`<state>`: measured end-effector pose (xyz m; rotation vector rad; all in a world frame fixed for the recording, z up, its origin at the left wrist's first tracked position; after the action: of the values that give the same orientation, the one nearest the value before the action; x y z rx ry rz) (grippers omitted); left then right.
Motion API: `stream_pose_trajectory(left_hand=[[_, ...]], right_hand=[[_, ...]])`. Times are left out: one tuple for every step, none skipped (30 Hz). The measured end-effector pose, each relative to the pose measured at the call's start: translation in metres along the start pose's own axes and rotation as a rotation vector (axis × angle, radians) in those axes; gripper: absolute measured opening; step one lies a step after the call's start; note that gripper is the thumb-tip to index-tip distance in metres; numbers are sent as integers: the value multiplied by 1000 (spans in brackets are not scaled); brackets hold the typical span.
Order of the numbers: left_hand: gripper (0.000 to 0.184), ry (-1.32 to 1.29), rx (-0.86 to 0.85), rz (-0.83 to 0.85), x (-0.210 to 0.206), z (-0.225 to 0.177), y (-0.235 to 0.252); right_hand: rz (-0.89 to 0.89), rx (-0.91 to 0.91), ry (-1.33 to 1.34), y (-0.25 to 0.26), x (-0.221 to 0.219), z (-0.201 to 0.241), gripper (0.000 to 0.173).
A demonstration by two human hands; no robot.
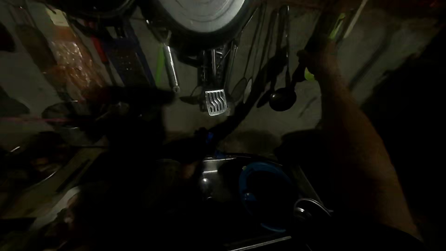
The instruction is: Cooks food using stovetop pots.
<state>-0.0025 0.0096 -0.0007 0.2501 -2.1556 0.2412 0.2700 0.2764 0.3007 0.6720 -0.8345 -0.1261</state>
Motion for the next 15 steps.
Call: stream_pose_trajectory(left_hand=[[36,-69,-103,-141,5,6,8],[36,-113,-189,-245,9,10,20],[41,-130,-255,-314,13,13,33],[46,-129,-310,-336,17,12,46],[50,-101,-363,-311,23,8,58],[52,-71,-416,-262,27,5,70],[52,-44,-473,-213,29,3,81],[48,-22,-521,-166,31,0,90],[44,-7,-558,-124,30,-3,98],[40,3,-584,-89,29,-4,105],[38,10,-605,-56,27,-4,111],[37,17,-618,-21,25,-3,117],[37,21,-631,6,23,-2,121],[37,25,-642,23,23,-2,124],[36,42,-650,28,23,-1,127]], right_hand=[[-5,26,-11,-3,3,-1,56],[-3,38,-14,-8,5,-1,58],[-3,35,-9,-13,7,-3,59],[1,24,6,-17,9,-4,59],[9,6,38,-23,11,-6,60],[21,-14,77,-29,14,-6,62],[31,-34,109,-37,15,-5,62],[41,-43,136,-42,15,-5,59],[48,-41,150,-46,14,-7,53],[56,-37,170,-48,12,-11,46],[65,-33,185,-49,9,-15,42],[80,-38,198,-51,5,-18,42],[103,-54,206,-54,2,-19,46],[120,-79,211,-60,-2,-19,47],[136,-119,212,-68,-7,-19,47]])
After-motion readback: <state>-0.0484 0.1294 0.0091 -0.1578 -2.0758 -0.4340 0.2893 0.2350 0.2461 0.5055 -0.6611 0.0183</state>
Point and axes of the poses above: each hand's wrist, its own y-axis towards the middle knuckle, its own x-axis out of the back of the hand, z = x × y, the point moved 1 cm from there along y, towards the middle knuckle, and after that the axes turned 1 degree about x, right-handed, at the moved point
